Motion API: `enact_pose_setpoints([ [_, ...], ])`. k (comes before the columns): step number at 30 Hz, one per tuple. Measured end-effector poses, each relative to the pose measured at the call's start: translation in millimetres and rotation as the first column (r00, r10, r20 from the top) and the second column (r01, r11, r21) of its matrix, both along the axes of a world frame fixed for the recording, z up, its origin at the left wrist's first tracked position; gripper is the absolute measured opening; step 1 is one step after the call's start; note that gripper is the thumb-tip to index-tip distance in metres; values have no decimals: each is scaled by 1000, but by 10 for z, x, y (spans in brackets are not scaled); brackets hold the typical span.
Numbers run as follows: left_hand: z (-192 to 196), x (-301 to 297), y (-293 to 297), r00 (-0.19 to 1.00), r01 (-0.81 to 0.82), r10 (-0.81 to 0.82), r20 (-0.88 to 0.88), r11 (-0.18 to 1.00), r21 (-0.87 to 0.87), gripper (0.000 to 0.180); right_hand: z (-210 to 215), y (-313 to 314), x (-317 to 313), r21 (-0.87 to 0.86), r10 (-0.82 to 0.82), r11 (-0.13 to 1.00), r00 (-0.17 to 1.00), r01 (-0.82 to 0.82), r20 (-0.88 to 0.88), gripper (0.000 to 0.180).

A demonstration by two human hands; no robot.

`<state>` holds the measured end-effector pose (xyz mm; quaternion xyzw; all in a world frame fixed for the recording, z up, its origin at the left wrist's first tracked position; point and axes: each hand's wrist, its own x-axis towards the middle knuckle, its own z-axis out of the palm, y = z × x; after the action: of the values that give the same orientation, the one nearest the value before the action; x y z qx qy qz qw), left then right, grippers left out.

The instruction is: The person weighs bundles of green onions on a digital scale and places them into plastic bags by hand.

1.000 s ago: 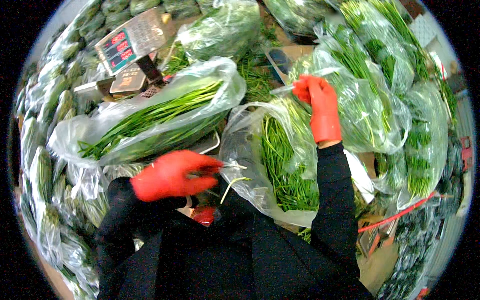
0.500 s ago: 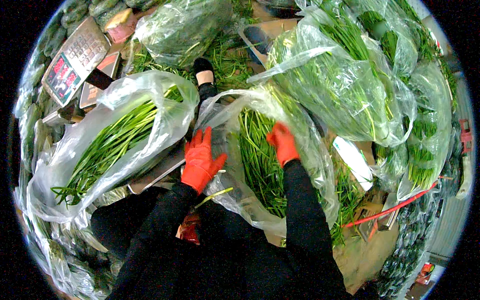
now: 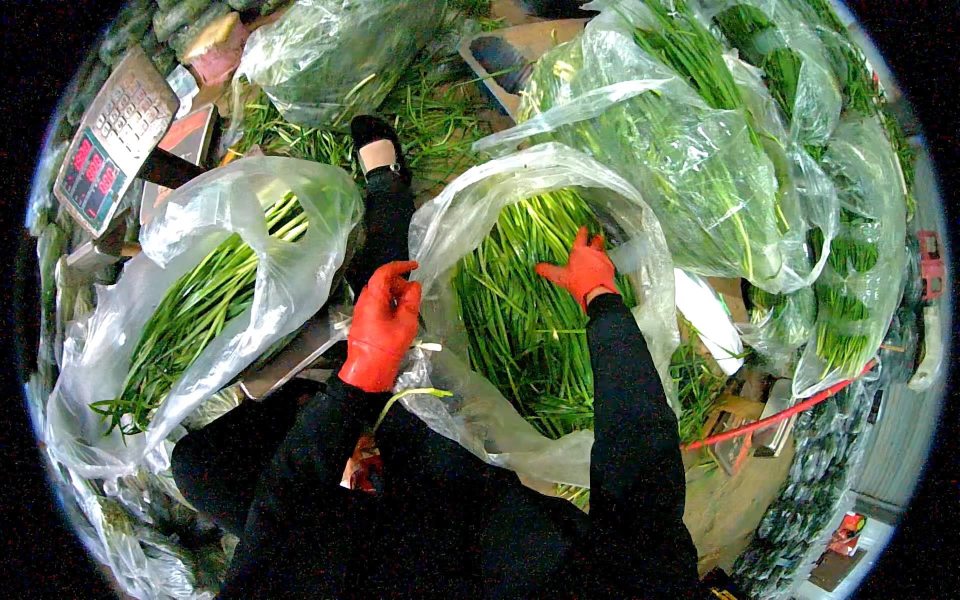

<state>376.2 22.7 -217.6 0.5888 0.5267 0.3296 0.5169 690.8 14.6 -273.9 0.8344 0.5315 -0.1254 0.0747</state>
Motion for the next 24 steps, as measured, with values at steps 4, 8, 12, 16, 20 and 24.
enact_pose_setpoints([
  [4,-30,14,-77,994,-103,107,-26,985,136,21,-193,61,-128,-2,-44,999,998,44,44,119],
  [8,-82,24,-56,987,-143,130,97,981,134,27,-241,116,-345,15,-207,977,960,214,-190,71],
  [12,-58,-14,-64,991,-130,135,-3,966,225,28,-194,-479,-694,69,78,995,994,-73,-78,43],
  [16,-236,-72,-100,983,-178,183,-2,957,229,28,-260,-1172,-733,-124,110,986,994,-107,17,61],
  [20,-374,-109,-87,977,-214,206,60,957,194,29,-186,-1070,-776,-110,122,988,985,-109,121,70],
  [24,-652,-207,-185,965,-259,260,29,938,229,30,392,-828,-842,-181,212,965,971,-189,115,69],
])
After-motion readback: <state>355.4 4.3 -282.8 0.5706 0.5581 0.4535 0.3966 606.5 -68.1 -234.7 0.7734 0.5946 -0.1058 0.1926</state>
